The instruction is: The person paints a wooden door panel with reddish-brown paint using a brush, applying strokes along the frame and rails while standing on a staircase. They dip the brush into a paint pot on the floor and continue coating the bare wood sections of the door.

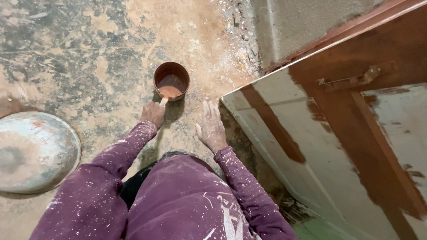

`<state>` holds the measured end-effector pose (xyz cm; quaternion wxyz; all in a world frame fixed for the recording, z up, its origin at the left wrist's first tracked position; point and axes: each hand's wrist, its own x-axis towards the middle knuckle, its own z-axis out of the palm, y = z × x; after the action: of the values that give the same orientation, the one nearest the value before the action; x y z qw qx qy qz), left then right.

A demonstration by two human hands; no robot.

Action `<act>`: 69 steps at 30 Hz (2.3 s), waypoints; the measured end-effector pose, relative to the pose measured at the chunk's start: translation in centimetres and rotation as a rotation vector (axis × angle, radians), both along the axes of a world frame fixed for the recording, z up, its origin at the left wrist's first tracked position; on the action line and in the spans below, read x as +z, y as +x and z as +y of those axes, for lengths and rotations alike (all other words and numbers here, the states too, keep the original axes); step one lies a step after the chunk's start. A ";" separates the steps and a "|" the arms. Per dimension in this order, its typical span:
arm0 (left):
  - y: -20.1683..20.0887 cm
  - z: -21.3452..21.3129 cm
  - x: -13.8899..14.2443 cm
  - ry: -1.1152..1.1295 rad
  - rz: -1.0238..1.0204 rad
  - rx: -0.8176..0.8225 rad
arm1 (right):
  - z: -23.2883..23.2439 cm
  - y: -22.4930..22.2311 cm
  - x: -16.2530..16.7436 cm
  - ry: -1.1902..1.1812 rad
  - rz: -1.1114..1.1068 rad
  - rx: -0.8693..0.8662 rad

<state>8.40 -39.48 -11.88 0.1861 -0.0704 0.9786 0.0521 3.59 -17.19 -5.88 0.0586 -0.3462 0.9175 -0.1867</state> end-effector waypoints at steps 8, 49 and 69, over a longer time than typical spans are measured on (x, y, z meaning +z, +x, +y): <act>3.2 -0.3 -0.9 0.095 0.280 0.007 | 0.9 0.6 -0.3 0.017 -0.076 -0.115; 0.9 25.5 6.1 1.442 0.106 0.129 | 16.6 6.0 2.7 -1.094 -1.249 -0.902; -0.8 40.0 10.4 1.353 -0.241 -0.871 | 37.4 20.8 8.8 -1.619 -0.106 -1.281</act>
<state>7.60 0.51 -1.48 0.2959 0.4390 0.6482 0.5473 24.35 20.24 2.89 -0.2618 0.2800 0.5255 -0.7596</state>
